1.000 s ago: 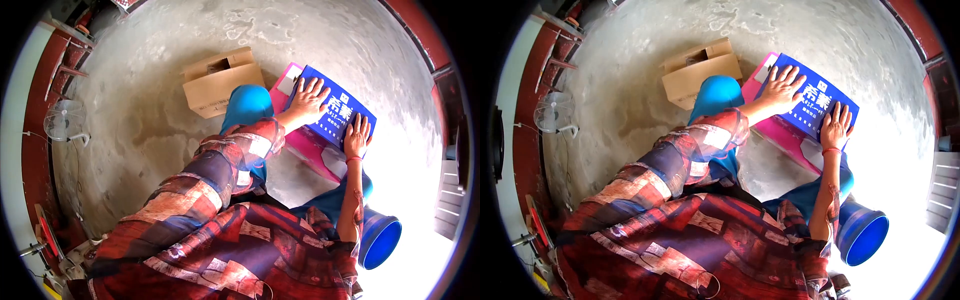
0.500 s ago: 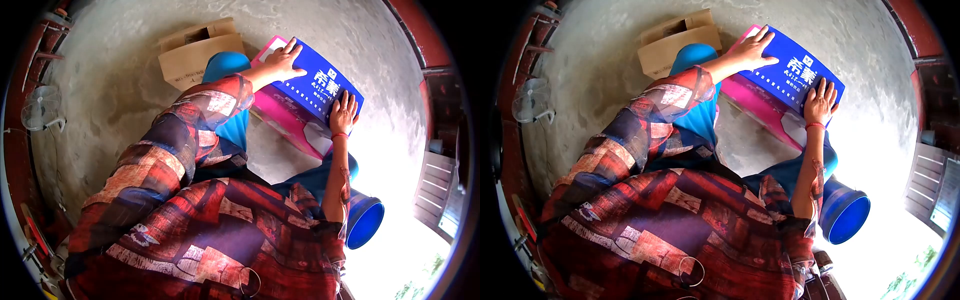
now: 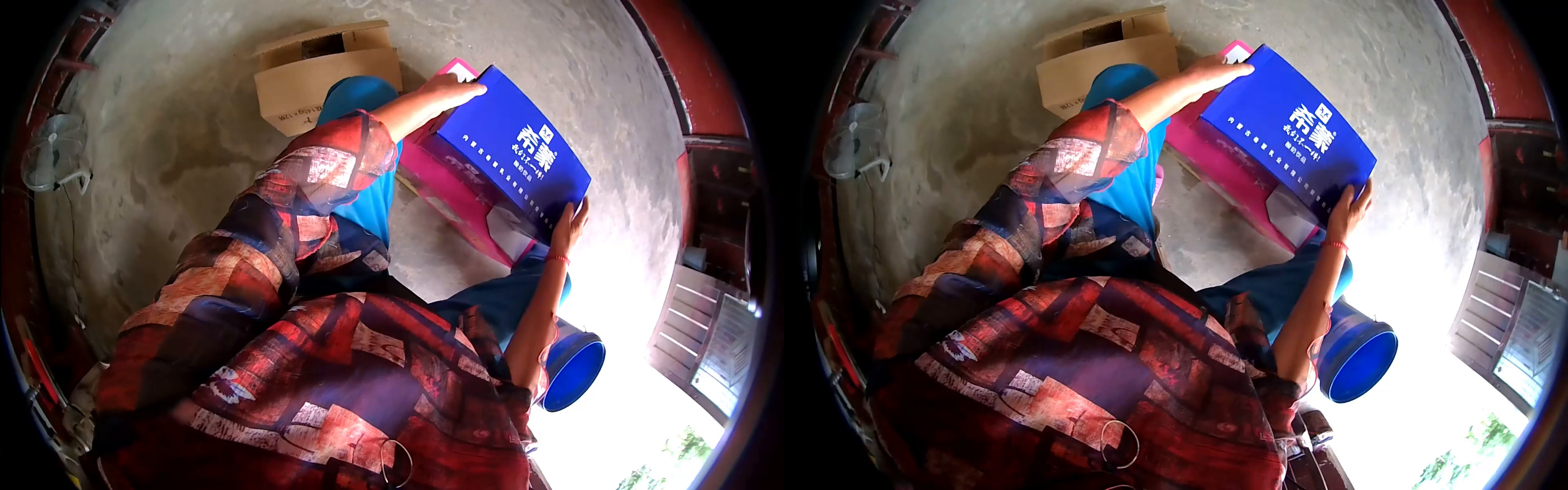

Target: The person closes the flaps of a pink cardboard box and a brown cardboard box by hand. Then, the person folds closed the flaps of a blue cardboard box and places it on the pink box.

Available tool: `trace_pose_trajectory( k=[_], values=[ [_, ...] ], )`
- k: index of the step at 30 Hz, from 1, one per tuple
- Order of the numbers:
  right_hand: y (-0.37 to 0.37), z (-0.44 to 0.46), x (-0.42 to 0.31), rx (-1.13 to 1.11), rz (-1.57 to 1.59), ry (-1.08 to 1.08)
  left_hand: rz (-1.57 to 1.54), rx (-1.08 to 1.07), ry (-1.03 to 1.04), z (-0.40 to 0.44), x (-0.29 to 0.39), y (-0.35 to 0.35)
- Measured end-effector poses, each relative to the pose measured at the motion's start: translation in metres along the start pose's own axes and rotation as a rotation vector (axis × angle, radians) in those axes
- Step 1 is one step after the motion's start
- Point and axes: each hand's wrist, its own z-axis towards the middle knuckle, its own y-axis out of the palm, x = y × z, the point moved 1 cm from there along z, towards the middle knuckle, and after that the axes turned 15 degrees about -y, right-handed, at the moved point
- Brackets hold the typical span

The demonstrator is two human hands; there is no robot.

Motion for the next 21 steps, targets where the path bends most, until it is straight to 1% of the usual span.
trace_pose_trajectory(
  k=[1, 2, 3, 4, 6, 7, 9, 11, 12, 13, 14, 16, 17, 18, 19, 20, 21],
  values=[
    [-0.004, -0.003, -0.002, -0.001, -0.001, -0.006, 0.002, -0.126, -0.056, -0.013, 0.005, -0.006],
    [-0.005, -0.007, -0.002, 0.000, 0.206, 0.102, 0.005, -0.253, -0.112, -0.026, 0.008, -0.008],
    [-0.006, -0.011, -0.004, 0.000, 0.413, 0.211, -0.052, -0.287, -0.075, -0.033, 0.008, -0.007],
    [-0.006, -0.013, -0.004, 0.001, 0.412, 0.210, -0.053, -0.288, -0.074, -0.032, 0.008, -0.005],
    [-0.003, -0.016, -0.001, 0.084, 0.422, 0.353, -0.015, -0.302, -0.079, -0.027, 0.005, -0.002],
    [-0.003, -0.017, 0.003, 0.084, 0.421, 0.351, 0.033, -0.284, -0.042, -0.019, 0.000, 0.002],
    [-0.005, -0.019, 0.006, -0.003, 0.627, 0.280, 0.059, -0.259, -0.028, -0.007, -0.007, 0.008],
    [-0.008, -0.025, 0.002, 0.013, 0.674, 0.252, 0.086, -0.237, -0.015, -0.004, -0.014, 0.012],
    [-0.008, -0.026, -0.004, 0.029, 0.716, 0.225, 0.035, -0.281, 0.033, -0.008, -0.014, 0.010],
    [-0.007, -0.027, -0.008, 0.029, 0.702, 0.195, -0.016, -0.324, 0.081, -0.011, -0.012, 0.007],
    [-0.004, -0.027, -0.003, 0.030, 0.700, 0.198, -0.016, -0.328, 0.080, -0.007, -0.013, 0.006],
    [-0.005, -0.028, -0.003, -0.091, 0.595, 0.237, 0.028, -0.308, 0.126, -0.013, -0.002, 0.000],
    [-0.007, -0.032, -0.004, -0.094, 0.527, 0.232, 0.047, -0.348, 0.115, -0.008, -0.003, 0.005],
    [-0.010, -0.031, 0.001, -0.093, 0.529, 0.229, 0.047, -0.346, 0.117, -0.019, 0.004, 0.004],
    [-0.006, -0.031, 0.010, -0.057, 0.507, 0.201, 0.045, -0.347, 0.119, -0.028, 0.007, 0.002],
    [-0.002, -0.030, 0.004, -0.025, 0.483, 0.176, 0.040, -0.350, 0.117, -0.030, 0.006, 0.002],
    [-0.003, -0.030, -0.002, -0.014, 0.645, 0.196, 0.072, -0.358, 0.116, -0.031, 0.006, -0.001]
  ],
)
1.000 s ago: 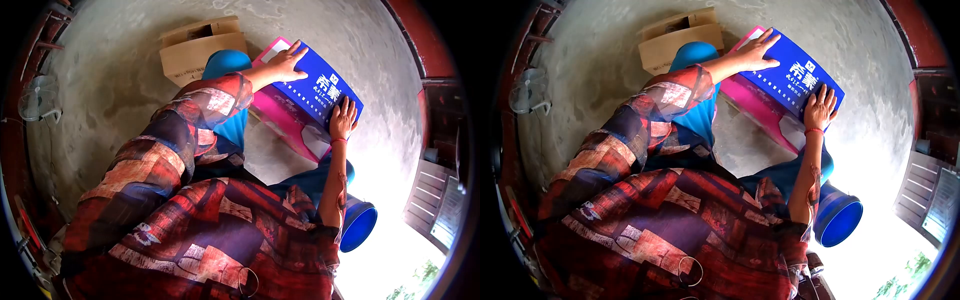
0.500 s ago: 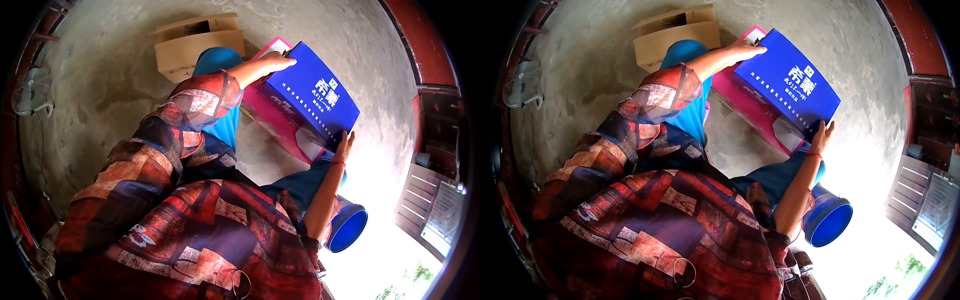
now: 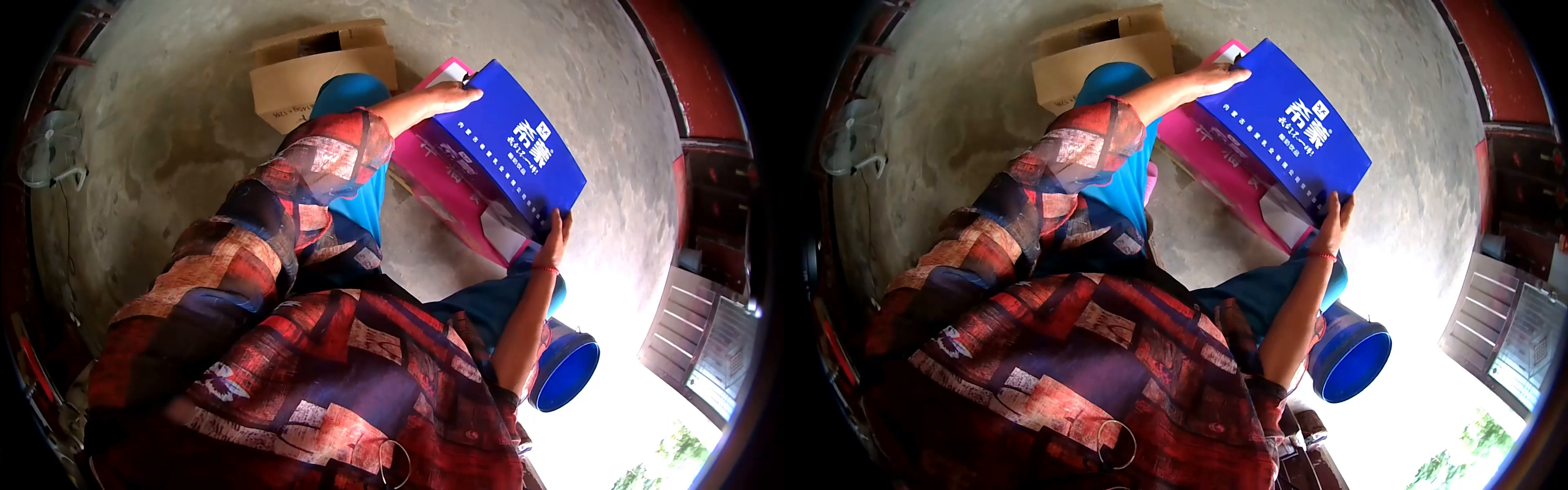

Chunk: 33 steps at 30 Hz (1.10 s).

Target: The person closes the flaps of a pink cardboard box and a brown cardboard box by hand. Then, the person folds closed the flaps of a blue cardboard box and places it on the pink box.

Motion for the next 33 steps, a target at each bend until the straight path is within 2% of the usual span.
trace_pose_trajectory(
  k=[3, 5, 7, 8, 9, 12, 16, 19, 21, 22, 23, 25, 26, 29, 33],
  values=[
    [0.013, -0.014, -0.023, 0.099, 0.080, -0.081, 0.067, 0.050, 0.047, 0.003, -0.014, 0.001],
    [0.007, -0.014, -0.011, 0.073, 0.128, -0.103, 0.052, 0.054, 0.073, 0.026, -0.030, 0.001],
    [-0.003, -0.008, 0.016, -0.076, 0.016, -0.044, 0.077, 0.044, 0.088, 0.027, -0.022, 0.002],
    [-0.003, -0.003, 0.023, -0.084, -0.148, -0.112, 0.040, 0.026, 0.075, 0.022, -0.016, 0.002],
    [-0.001, -0.002, 0.019, -0.087, -0.147, -0.114, 0.004, 0.010, 0.064, 0.018, -0.012, 0.000],
    [0.006, -0.001, 0.021, 0.021, 0.027, 0.062, 0.074, 0.115, 0.086, 0.021, -0.018, 0.003],
    [0.007, -0.004, 0.014, 0.047, -0.010, 0.067, 0.037, 0.148, 0.061, 0.031, -0.024, 0.005],
    [0.008, -0.006, 0.019, 0.079, 0.070, 0.074, -0.092, 0.218, 0.035, 0.001, -0.008, 0.005],
    [0.007, -0.008, 0.017, 0.072, 0.067, 0.088, 0.061, 0.281, -0.015, -0.028, 0.011, -0.004],
    [0.007, -0.007, 0.016, 0.056, 0.074, 0.078, -0.022, 0.236, -0.022, 0.011, -0.010, -0.004],
    [0.008, -0.008, 0.012, 0.052, 0.074, 0.079, -0.023, 0.239, -0.025, 0.008, -0.006, -0.004],
    [0.011, -0.010, 0.007, 0.058, 0.097, 0.107, 0.075, 0.612, -0.080, 0.001, 0.001, -0.006],
    [0.009, -0.009, 0.012, 0.057, 0.096, 0.108, 0.065, 0.624, 0.032, 0.006, 0.000, -0.008],
    [0.004, -0.006, 0.020, 0.044, 0.071, 0.100, 0.080, 0.540, 0.128, 0.020, 0.002, -0.010],
    [0.009, -0.010, 0.012, 0.061, 0.098, 0.125, -0.099, 0.440, 0.051, 0.038, -0.010, 0.004]
  ],
)
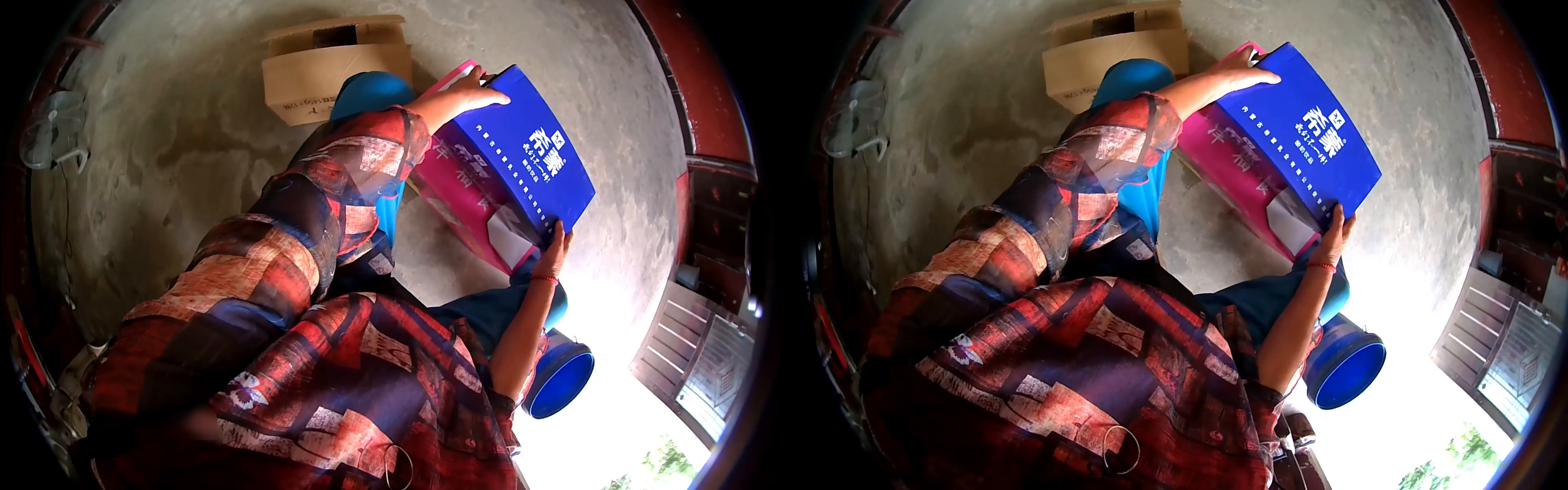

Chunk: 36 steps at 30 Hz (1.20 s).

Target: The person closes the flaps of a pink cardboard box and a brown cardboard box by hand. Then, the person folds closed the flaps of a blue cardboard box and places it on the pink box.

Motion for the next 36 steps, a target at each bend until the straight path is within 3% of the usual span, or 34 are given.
trace_pose_trajectory(
  k=[3, 7, 9, 12, 13, 22, 26, 28, 32, 35, 36],
  values=[
    [0.002, -0.003, -0.005, 0.005, 0.010, 0.010, -0.176, -0.098, -0.162, 0.016, -0.008, 0.006],
    [0.000, 0.000, 0.000, 0.004, 0.036, 0.023, -0.317, -0.048, -0.059, 0.000, 0.004, 0.000],
    [-0.002, 0.000, 0.002, -0.010, -0.002, 0.018, -0.499, -0.158, -0.061, -0.016, 0.016, -0.009],
    [-0.003, 0.001, 0.004, -0.021, -0.042, 0.017, -0.428, -0.131, -0.018, -0.017, 0.017, -0.009],
    [-0.003, 0.001, 0.004, -0.019, -0.045, 0.024, -0.447, -0.251, 0.053, -0.016, 0.017, -0.012],
    [-0.011, 0.007, 0.014, -0.029, -0.112, 0.013, -0.269, -0.188, 0.035, -0.026, 0.022, -0.018],
    [-0.015, 0.011, 0.021, -0.062, -0.072, -0.014, -0.160, 0.047, 0.174, -0.023, 0.016, -0.013],
    [-0.016, 0.011, 0.020, -0.053, -0.078, 0.000, -0.185, -0.037, 0.085, -0.019, 0.014, -0.012],
    [-0.013, 0.008, 0.015, -0.030, -0.080, 0.008, -0.178, 0.007, 0.149, -0.014, 0.011, -0.008],
    [-0.011, 0.007, 0.014, -0.032, -0.092, 0.013, -0.591, -0.258, -0.098, -0.022, 0.022, -0.020],
    [-0.010, 0.006, 0.013, -0.021, -0.102, 0.008, -0.588, -0.261, -0.097, -0.017, 0.020, -0.018]
  ],
)
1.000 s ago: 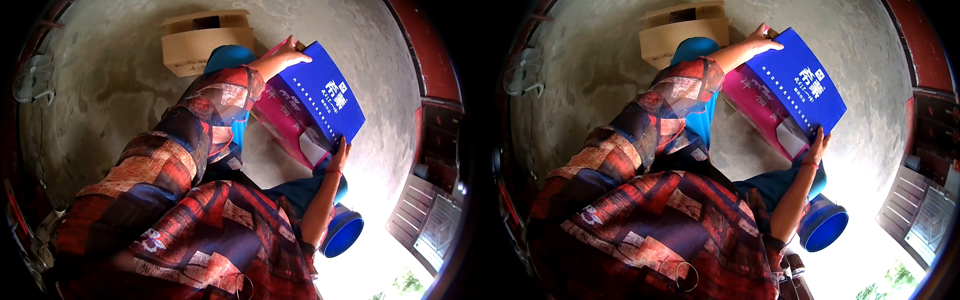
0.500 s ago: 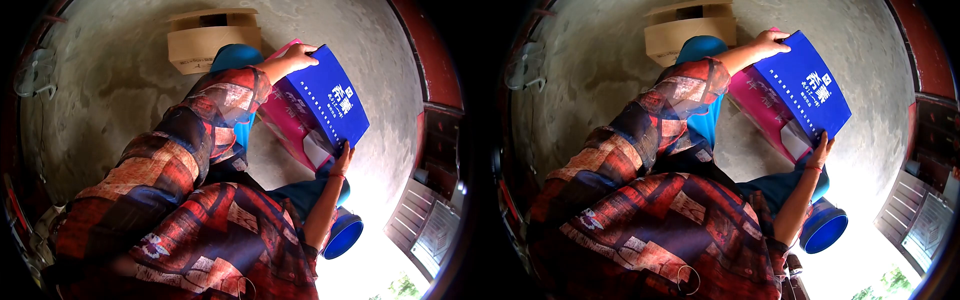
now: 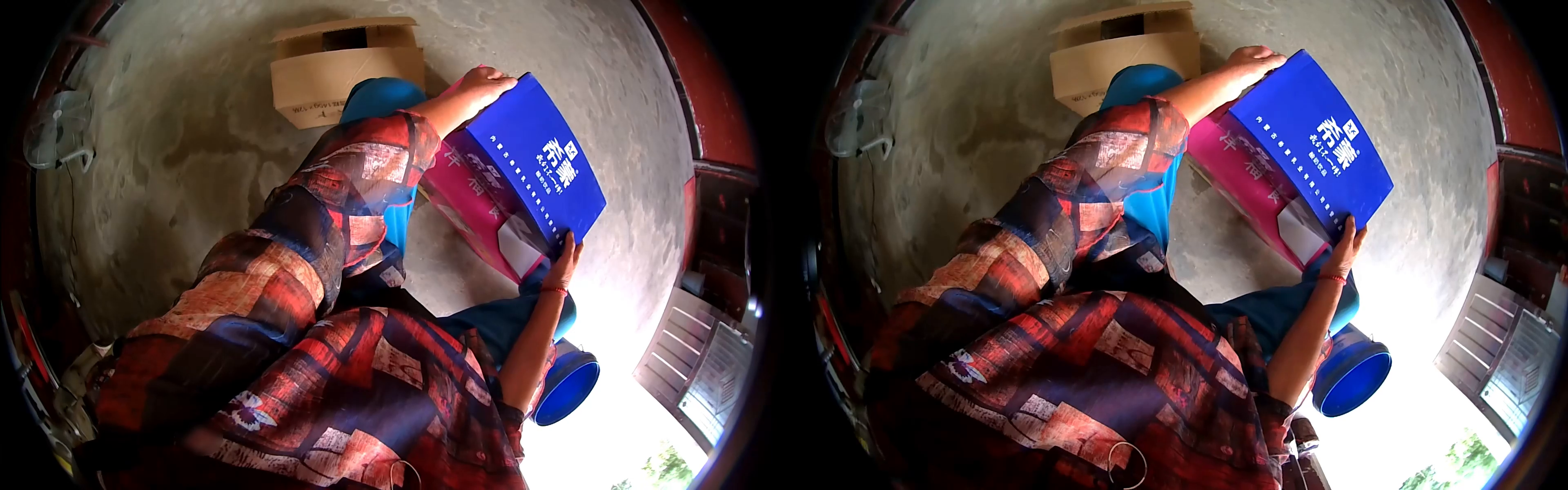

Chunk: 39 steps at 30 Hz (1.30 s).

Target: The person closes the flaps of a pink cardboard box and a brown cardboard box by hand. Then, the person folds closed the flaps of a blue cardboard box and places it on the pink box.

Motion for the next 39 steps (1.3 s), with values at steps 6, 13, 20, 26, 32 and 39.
trace_pose_trajectory(
  k=[6, 13, 20, 26, 32, 39],
  values=[
    [0.000, -0.003, -0.003, 0.013, -0.011, -0.001, -0.059, 0.277, -0.092, 0.032, -0.014, 0.001],
    [0.006, -0.009, -0.011, 0.042, -0.065, -0.043, 0.125, 0.432, 0.045, 0.061, -0.030, -0.004],
    [-0.009, 0.001, 0.004, -0.061, -0.096, -0.025, 0.176, 0.605, 0.002, 0.047, -0.019, 0.002],
    [-0.043, 0.008, 0.038, -0.307, -0.813, -0.528, 0.128, 0.531, -0.139, 0.053, -0.019, 0.000],
    [-0.040, 0.002, 0.022, -0.315, -0.806, -0.416, -0.091, 0.395, -0.076, 0.044, -0.016, 0.005],
    [-0.033, -0.004, 0.011, -0.337, -0.831, -0.450, 0.056, 0.280, -0.081, 0.035, -0.008, 0.009]
  ],
)
